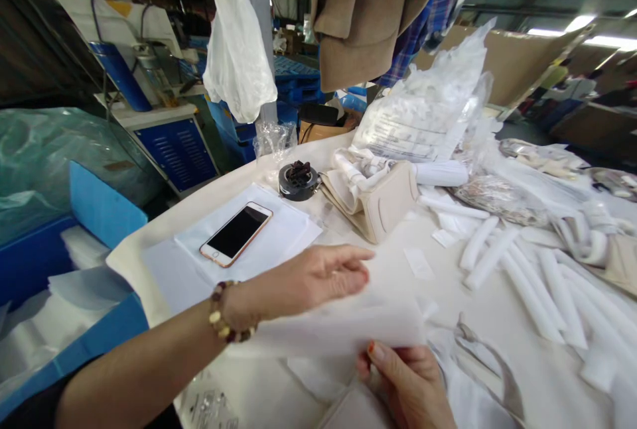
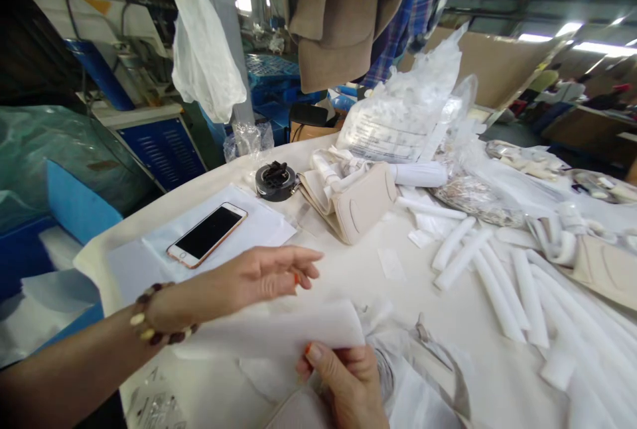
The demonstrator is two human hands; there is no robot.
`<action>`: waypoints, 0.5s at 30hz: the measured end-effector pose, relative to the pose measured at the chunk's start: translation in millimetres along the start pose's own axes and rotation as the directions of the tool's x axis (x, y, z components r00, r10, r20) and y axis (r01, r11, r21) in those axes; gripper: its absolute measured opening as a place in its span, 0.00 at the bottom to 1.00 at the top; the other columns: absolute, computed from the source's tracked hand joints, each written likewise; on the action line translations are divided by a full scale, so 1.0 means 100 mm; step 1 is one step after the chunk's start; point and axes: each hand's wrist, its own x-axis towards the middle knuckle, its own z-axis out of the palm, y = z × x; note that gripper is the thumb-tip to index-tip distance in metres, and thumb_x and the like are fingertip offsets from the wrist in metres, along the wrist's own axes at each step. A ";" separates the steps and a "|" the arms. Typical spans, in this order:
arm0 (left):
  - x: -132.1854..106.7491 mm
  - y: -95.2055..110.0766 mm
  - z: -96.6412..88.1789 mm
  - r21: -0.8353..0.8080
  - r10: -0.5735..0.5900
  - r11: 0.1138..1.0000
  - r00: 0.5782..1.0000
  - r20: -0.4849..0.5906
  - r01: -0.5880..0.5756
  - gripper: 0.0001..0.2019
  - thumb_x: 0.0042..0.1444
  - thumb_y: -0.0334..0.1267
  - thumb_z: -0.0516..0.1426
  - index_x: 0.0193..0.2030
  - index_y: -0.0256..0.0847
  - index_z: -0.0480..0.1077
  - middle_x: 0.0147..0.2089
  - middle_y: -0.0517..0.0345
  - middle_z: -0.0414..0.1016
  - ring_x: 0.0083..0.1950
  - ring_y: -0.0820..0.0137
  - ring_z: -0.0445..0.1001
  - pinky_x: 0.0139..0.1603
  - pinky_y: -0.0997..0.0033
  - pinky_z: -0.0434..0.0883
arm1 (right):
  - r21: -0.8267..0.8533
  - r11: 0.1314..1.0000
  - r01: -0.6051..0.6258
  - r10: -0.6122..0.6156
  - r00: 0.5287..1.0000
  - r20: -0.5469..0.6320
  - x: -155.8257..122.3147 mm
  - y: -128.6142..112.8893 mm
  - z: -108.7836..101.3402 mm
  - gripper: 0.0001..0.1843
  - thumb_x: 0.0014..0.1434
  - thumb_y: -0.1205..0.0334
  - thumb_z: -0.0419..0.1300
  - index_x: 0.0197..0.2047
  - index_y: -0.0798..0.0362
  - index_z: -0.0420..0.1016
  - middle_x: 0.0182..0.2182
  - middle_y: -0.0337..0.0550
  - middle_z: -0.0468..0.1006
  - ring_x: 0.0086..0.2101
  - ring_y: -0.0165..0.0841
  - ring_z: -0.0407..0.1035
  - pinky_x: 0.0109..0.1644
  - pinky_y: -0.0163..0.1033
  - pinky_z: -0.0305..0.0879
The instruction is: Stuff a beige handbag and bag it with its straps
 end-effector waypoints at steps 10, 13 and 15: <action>-0.28 -0.57 0.23 -0.591 -0.377 0.610 0.850 0.369 0.527 0.26 0.40 0.59 0.64 0.32 0.34 0.70 0.24 0.62 0.65 0.22 0.79 0.59 0.24 0.78 0.54 | 0.006 1.000 0.006 -0.007 0.997 0.070 0.08 -0.17 -0.06 0.11 0.59 0.54 0.58 0.39 0.50 0.75 0.29 0.39 0.78 0.30 0.29 0.70 0.36 0.33 0.66; -0.37 -0.62 0.20 -0.671 -0.491 0.605 0.864 0.109 0.428 0.25 0.35 0.51 0.69 0.32 0.35 0.67 0.29 0.62 0.67 0.28 0.77 0.62 0.29 0.78 0.58 | -0.574 0.716 0.397 -0.232 0.911 0.341 0.09 -0.23 -0.17 0.13 0.61 0.57 0.56 0.48 0.49 0.72 0.39 0.42 0.80 0.40 0.33 0.73 0.47 0.37 0.67; -0.42 -0.66 0.17 -0.666 -0.518 0.652 0.855 -0.042 0.362 0.22 0.40 0.50 0.67 0.32 0.37 0.65 0.30 0.64 0.66 0.31 0.76 0.62 0.34 0.76 0.60 | -0.722 0.357 0.593 -0.256 0.805 0.535 0.10 -0.17 -0.22 0.14 0.59 0.51 0.58 0.44 0.51 0.73 0.36 0.42 0.81 0.41 0.37 0.74 0.54 0.44 0.64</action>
